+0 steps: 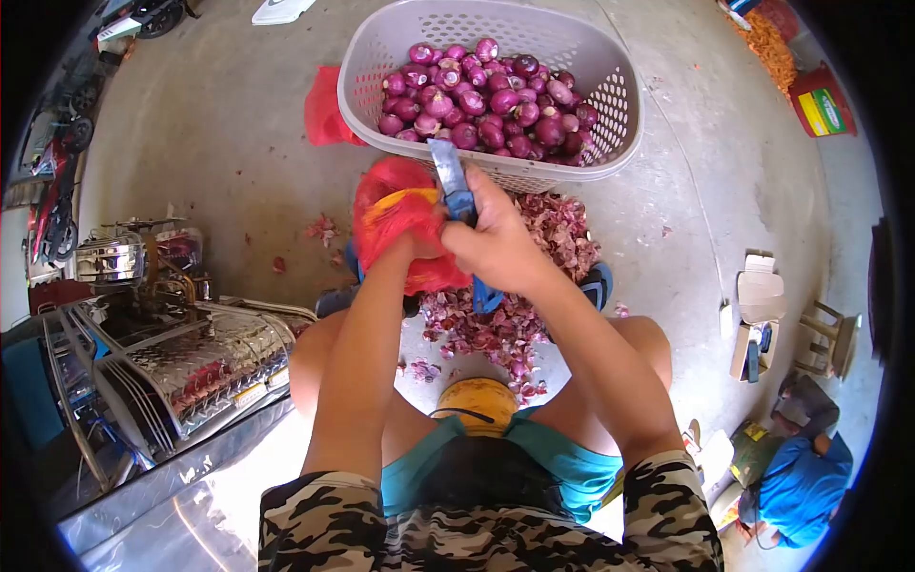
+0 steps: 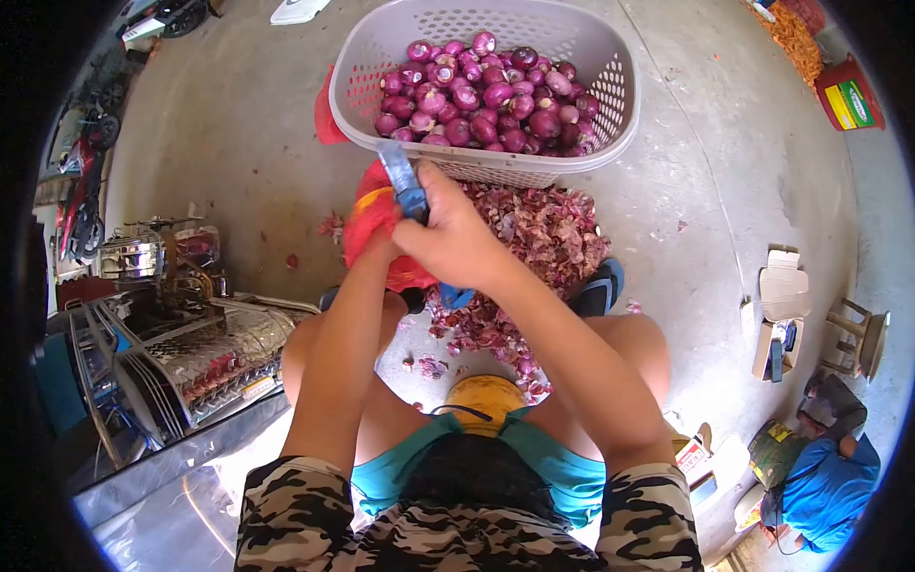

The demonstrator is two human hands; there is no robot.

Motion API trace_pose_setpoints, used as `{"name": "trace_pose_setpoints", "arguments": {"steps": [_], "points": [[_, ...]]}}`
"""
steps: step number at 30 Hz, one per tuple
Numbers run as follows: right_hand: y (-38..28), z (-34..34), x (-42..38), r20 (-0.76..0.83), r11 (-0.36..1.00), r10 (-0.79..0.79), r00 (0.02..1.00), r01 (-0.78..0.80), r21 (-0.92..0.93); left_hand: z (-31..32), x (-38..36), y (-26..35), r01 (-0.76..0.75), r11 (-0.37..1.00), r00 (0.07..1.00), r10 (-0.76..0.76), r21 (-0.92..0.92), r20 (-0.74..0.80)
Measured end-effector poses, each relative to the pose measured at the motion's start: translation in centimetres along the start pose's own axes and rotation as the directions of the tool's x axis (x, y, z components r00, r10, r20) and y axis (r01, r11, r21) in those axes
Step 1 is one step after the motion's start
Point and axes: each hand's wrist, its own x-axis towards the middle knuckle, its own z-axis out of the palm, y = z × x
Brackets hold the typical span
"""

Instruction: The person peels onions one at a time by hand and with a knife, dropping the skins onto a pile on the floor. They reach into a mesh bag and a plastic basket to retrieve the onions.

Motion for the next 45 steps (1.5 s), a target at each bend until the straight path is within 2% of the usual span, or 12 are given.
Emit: {"name": "trace_pose_setpoints", "arguments": {"steps": [2, 3, 4, 6, 9, 13, 16, 23, 29, 35, 41, 45], "points": [[-0.8, 1.0, -0.8, 0.07, 0.995, 0.046, 0.996, -0.052, 0.091, -0.5, -0.9, 0.2, 0.029, 0.996, 0.999, -0.027, 0.083, -0.02], [-0.1, 1.8, -0.6, 0.11, 0.991, -0.137, 0.984, 0.137, 0.007, -0.8, -1.1, 0.3, 0.033, 0.994, 0.999, -0.03, 0.108, -0.029], [-0.6, 1.4, -1.7, 0.209, 0.973, 0.069, 0.975, -0.112, 0.202, -1.3, -1.4, 0.5, 0.043, 0.991, 0.999, -0.039, 0.13, -0.031], [-1.2, 1.5, -1.3, 0.226, 0.994, 0.103, 0.969, -0.09, -0.066, -2.0, -2.3, 0.7, 0.056, 0.983, 0.998, -0.05, 0.174, -0.039], [0.3, 0.6, -0.2, 0.176, 0.905, 0.102, 0.979, -0.018, -0.426, -2.3, -3.0, 0.5, 0.076, 0.973, 0.996, -0.065, 0.217, -0.058], [1.8, -0.5, -0.2, 0.112, 0.815, -0.001, 0.994, 0.066, -0.576, -2.2, -2.2, 0.0, 0.098, 0.97, 0.993, -0.08, 0.223, -0.087], [1.5, -0.5, -0.3, 0.124, 0.694, 0.127, 0.984, 0.001, -0.72, -2.4, -1.4, -0.5, 0.112, 0.969, 0.99, -0.088, 0.219, -0.114], [3.3, -0.6, 0.0, 0.188, 0.596, 0.011, 0.982, 0.145, -0.79, -2.8, -0.8, -0.9, 0.122, 0.968, 0.987, -0.096, 0.219, -0.127], [2.4, -0.1, -0.1, 0.182, 0.57, 0.113, 0.977, 0.086, -0.817, -3.0, -0.7, -0.9, 0.119, 0.967, 0.987, -0.091, 0.226, -0.131], [2.5, -0.7, -0.3, 0.206, 0.564, 0.084, 0.975, 0.124, -0.817, -3.2, -0.5, -0.9, 0.116, 0.968, 0.987, -0.086, 0.224, -0.137], [1.8, -0.7, -0.4, 0.205, 0.538, 0.153, 0.967, 0.092, -0.838, -3.2, -0.3, -0.9, 0.118, 0.967, 0.987, -0.088, 0.226, -0.137], [2.0, -0.8, -0.6, 0.215, 0.543, 0.11, 0.971, 0.123, -0.831, -3.3, -0.4, -0.9, 0.115, 0.966, 0.987, -0.086, 0.232, -0.133]]}}
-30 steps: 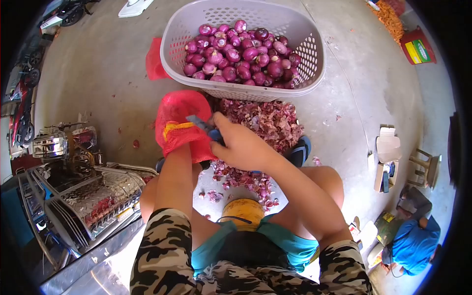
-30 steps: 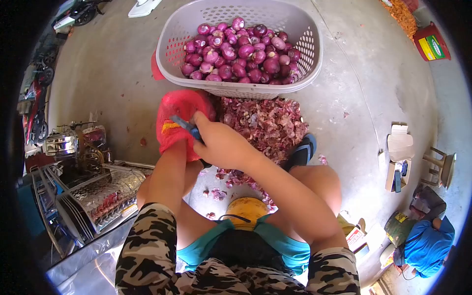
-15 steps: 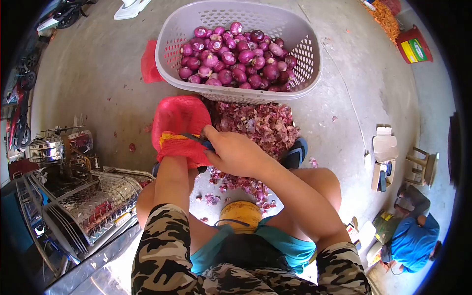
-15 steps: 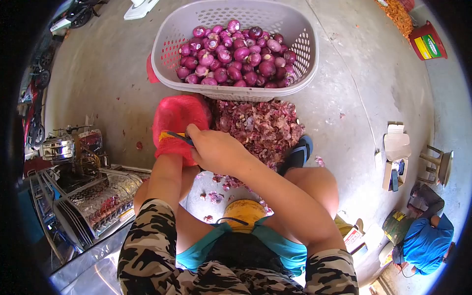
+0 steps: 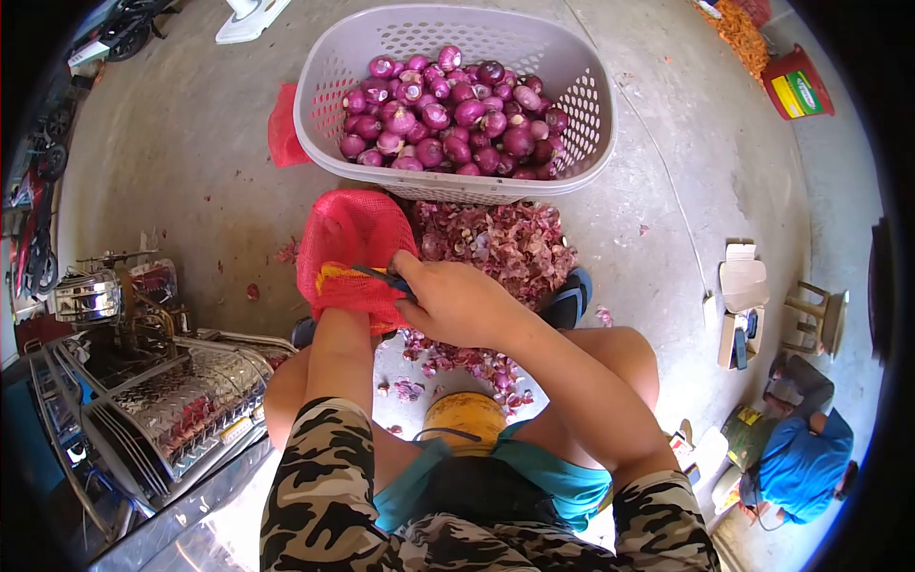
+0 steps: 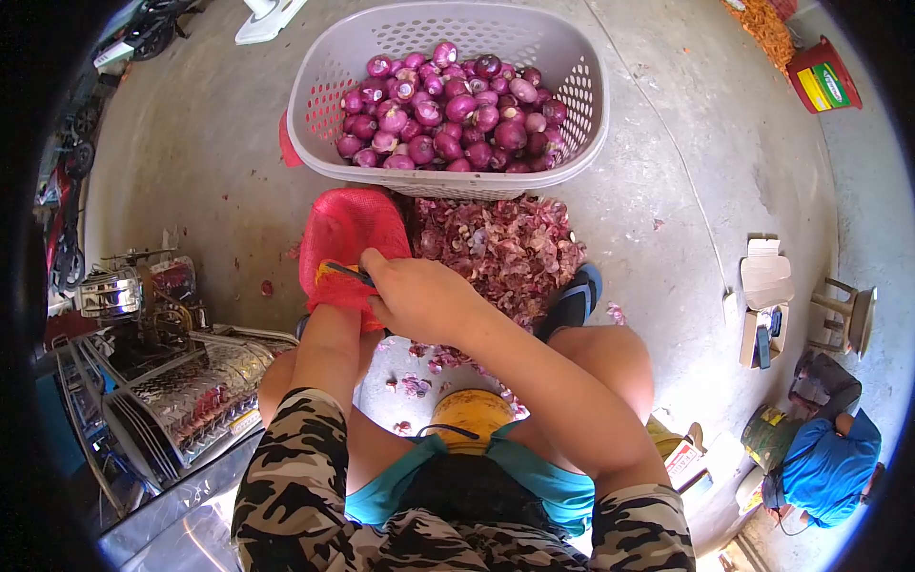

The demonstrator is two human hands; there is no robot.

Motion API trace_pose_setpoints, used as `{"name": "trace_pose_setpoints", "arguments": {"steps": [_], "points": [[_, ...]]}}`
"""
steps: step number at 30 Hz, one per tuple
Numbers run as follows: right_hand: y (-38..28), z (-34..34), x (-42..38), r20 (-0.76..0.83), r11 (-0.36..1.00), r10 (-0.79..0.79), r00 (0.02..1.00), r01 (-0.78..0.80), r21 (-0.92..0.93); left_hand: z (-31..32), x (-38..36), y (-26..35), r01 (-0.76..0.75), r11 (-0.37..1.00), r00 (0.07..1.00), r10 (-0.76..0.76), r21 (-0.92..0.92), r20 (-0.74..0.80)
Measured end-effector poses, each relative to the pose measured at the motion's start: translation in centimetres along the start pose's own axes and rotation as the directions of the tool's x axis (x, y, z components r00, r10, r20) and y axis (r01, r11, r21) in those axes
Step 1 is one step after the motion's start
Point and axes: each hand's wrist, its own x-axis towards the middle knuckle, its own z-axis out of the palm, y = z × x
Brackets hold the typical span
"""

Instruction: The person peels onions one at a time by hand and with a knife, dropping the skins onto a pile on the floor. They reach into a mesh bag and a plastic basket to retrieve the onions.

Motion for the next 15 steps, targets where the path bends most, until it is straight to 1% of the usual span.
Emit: {"name": "trace_pose_setpoints", "arguments": {"steps": [5, 10, 13, 15], "points": [[0.4, -0.2, -0.4, -0.038, 1.0, -0.017, 0.999, 0.016, -0.02, -0.1, 0.0, 0.0, -0.007, 1.0, 1.0, 0.007, 0.001, 0.008], [0.4, -1.4, -0.4, -0.045, 0.999, 0.01, 0.999, -0.011, -0.034, -0.9, 0.5, 0.7, -0.03, 1.0, 0.999, 0.029, 0.008, 0.022], [0.5, -2.0, -0.6, -0.073, 0.999, 0.028, 0.997, -0.029, -0.014, -2.6, 0.4, 2.4, -0.087, 0.996, 0.995, 0.087, 0.0, 0.058], [0.4, -2.3, -0.8, -0.086, 0.998, 0.054, 0.995, -0.053, 0.015, -5.1, -0.1, 4.0, -0.145, 0.989, 0.984, 0.146, -0.018, 0.106]]}}
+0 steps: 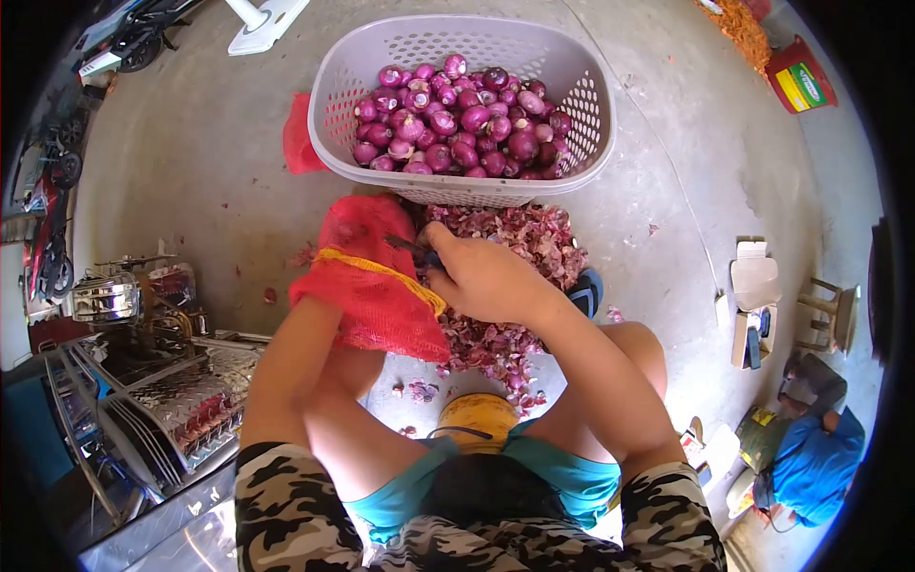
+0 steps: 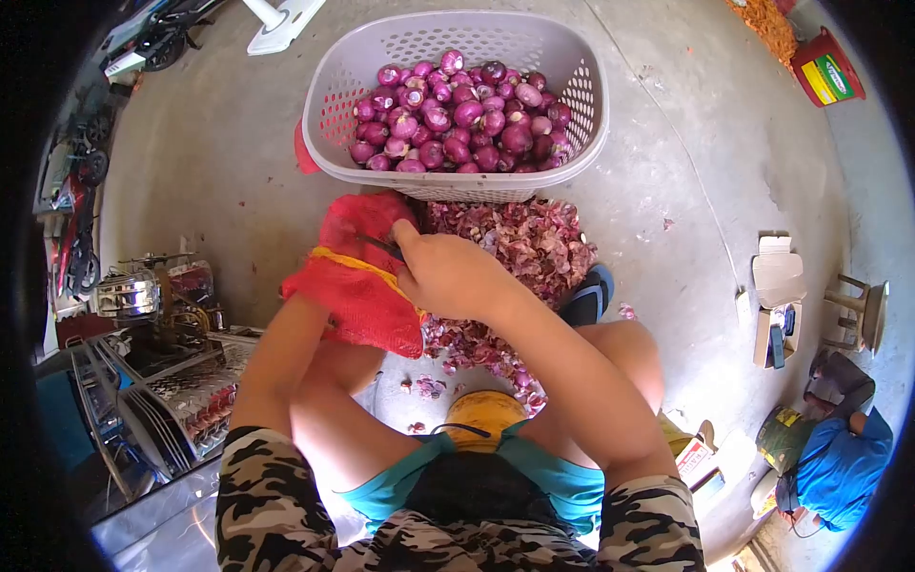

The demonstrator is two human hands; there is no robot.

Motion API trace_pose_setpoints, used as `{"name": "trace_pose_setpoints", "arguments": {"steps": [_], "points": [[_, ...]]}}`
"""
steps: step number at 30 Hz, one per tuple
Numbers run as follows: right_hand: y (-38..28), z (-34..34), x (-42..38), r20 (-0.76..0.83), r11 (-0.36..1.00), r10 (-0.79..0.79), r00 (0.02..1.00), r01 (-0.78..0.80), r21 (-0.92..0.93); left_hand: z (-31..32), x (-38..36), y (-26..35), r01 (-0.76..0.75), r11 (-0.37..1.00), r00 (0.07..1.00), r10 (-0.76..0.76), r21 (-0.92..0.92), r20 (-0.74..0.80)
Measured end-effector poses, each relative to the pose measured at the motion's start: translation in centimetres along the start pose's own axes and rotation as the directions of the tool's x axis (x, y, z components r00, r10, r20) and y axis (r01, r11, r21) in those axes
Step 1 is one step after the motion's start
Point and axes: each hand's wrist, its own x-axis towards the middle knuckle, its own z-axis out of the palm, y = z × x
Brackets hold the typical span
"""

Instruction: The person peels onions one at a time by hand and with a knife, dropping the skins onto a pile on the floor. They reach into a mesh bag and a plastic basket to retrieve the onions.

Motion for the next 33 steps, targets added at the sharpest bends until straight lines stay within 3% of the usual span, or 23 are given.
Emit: {"name": "trace_pose_setpoints", "arguments": {"steps": [2, 6, 8, 9, 12, 13, 14, 16, 19, 21, 22, 24, 29, 33], "points": [[-0.3, -0.7, -0.2, -0.015, 0.998, 0.048, 0.999, -0.048, 0.03, -2.5, -1.2, 1.3, -0.07, 0.997, 0.993, 0.072, -0.028, 0.091], [0.6, -0.4, -0.3, -0.262, 0.986, -0.096, 0.96, 0.128, 0.106, -4.8, -5.6, 0.0, -0.065, 0.987, 0.851, 0.131, -0.144, 0.509], [0.5, -0.6, -0.1, -0.353, 0.982, -0.107, 0.93, 0.155, 0.11, -6.9, -7.6, 0.8, 0.235, 0.821, 0.819, 0.121, -0.521, 0.56], [-1.0, -2.0, -0.4, -0.215, 0.969, 0.108, 0.971, -0.055, 0.239, -8.0, -8.2, 1.4, 0.374, 0.654, 0.803, 0.126, -0.658, 0.582], [0.0, -1.9, -0.2, -0.36, 0.958, 0.015, 0.933, 0.09, 0.272, -8.8, -8.2, 3.8, 0.17, 0.262, 0.949, 0.216, -0.95, 0.229], [0.5, -1.8, 0.0, -0.433, 0.951, -0.059, 0.9, 0.182, 0.249, -8.3, -7.5, 4.4, 0.086, 0.207, 0.979, 0.163, -0.975, 0.121], [0.6, -1.9, -0.2, -0.415, 0.947, -0.002, 0.91, 0.135, 0.293, -7.3, -6.3, 4.1, -0.012, 0.277, 0.992, 0.127, -0.961, 0.024], [0.4, -2.2, -0.6, -0.377, 0.925, 0.11, 0.92, 0.044, 0.377, -5.3, -3.7, 4.2, -0.126, 0.076, 0.992, 0.042, -0.989, -0.123], [0.1, -3.0, -0.6, -0.466, 0.923, 0.083, 0.881, 0.109, 0.369, -3.6, -2.4, 5.9, -0.077, -0.137, 0.988, -0.143, -0.988, -0.058], [0.2, -3.0, -0.3, -0.575, 0.943, 0.021, 0.818, 0.174, 0.282, -2.4, -1.7, 6.6, -0.085, -0.234, 0.991, -0.124, -0.968, -0.056], [0.2, -3.0, -0.5, -0.55, 0.934, 0.016, 0.835, 0.183, 0.305, -1.7, -1.5, 6.7, -0.086, -0.286, 0.992, -0.115, -0.954, -0.055], [0.1, -3.5, -0.8, -0.502, 0.917, 0.009, 0.865, 0.194, 0.35, -0.3, -1.4, 6.8, -0.096, -0.324, 0.994, -0.08, -0.941, -0.074], [0.6, -3.3, -1.0, -0.551, 0.987, -0.037, 0.834, 0.117, 0.111, 0.9, -1.6, 7.4, -0.089, -0.421, 0.996, -0.049, -0.903, -0.076], [0.7, -3.9, -0.9, -0.555, 0.994, -0.012, 0.832, 0.071, 0.084, 1.3, -0.9, 7.9, -0.092, -0.469, 0.996, -0.051, -0.878, -0.077]]}}
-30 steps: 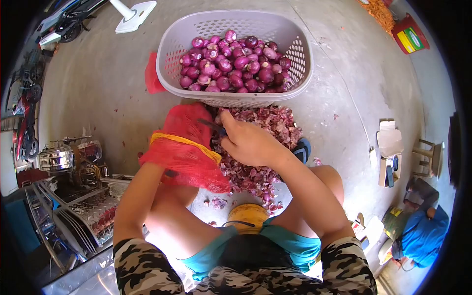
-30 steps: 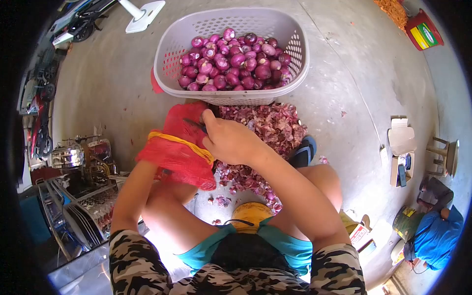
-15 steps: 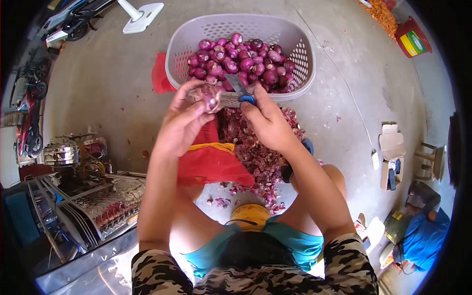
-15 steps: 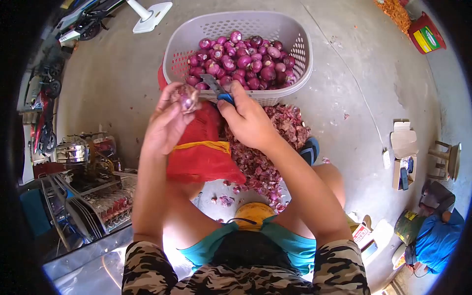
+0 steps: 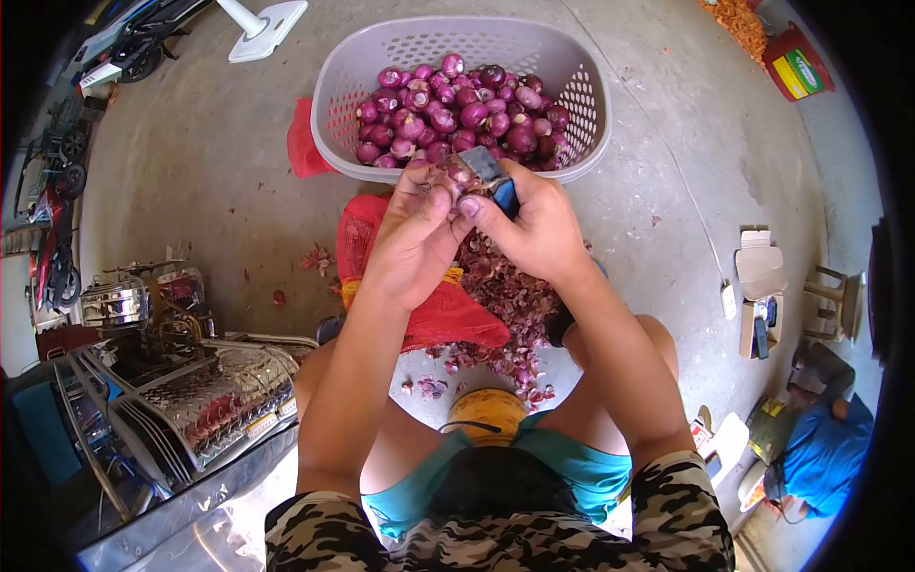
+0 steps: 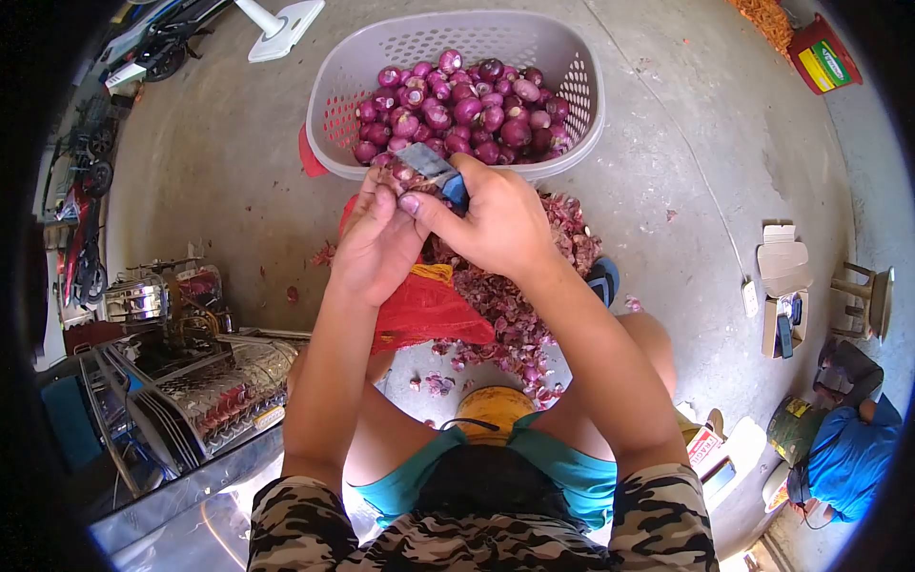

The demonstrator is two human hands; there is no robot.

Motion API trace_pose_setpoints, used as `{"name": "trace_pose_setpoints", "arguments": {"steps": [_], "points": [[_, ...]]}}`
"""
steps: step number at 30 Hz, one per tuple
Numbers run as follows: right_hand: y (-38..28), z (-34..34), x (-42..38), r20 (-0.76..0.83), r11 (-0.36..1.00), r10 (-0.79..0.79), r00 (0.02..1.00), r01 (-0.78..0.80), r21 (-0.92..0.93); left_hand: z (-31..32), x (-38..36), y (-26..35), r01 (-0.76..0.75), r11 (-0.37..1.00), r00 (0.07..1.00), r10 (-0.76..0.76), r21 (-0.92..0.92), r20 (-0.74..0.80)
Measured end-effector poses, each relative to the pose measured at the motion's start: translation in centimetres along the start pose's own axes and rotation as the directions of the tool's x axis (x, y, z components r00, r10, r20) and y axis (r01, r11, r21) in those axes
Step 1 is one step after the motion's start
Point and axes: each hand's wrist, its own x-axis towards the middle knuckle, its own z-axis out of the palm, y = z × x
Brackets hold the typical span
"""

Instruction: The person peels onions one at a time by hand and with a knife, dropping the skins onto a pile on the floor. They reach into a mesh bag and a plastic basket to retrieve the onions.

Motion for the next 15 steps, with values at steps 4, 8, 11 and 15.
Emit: {"name": "trace_pose_setpoints", "arguments": {"steps": [4, 8, 11, 15], "points": [[-0.7, -0.3, 0.1, 0.009, 0.997, 0.026, 1.0, -0.026, -0.067, -0.4, 0.3, -0.2, -0.038, 0.999, 0.999, 0.038, 0.008, 0.031], [0.3, 0.9, -0.3, -0.031, 0.996, -0.075, 0.997, 0.074, -0.056, -1.0, 0.5, -0.4, -0.053, 0.998, 0.999, 0.054, 0.022, -0.003], [-0.2, 0.5, 0.0, 0.045, 1.0, -0.004, 0.999, 0.005, -0.008, -1.4, 0.8, -0.6, -0.071, 0.997, 0.997, 0.071, -0.004, -0.008], [0.5, 1.3, 0.3, 0.117, 0.956, 0.077, 0.99, -0.107, 0.275, -0.3, 1.3, -0.7, -0.257, 0.958, 0.966, 0.258, 0.126, 0.004]]}}
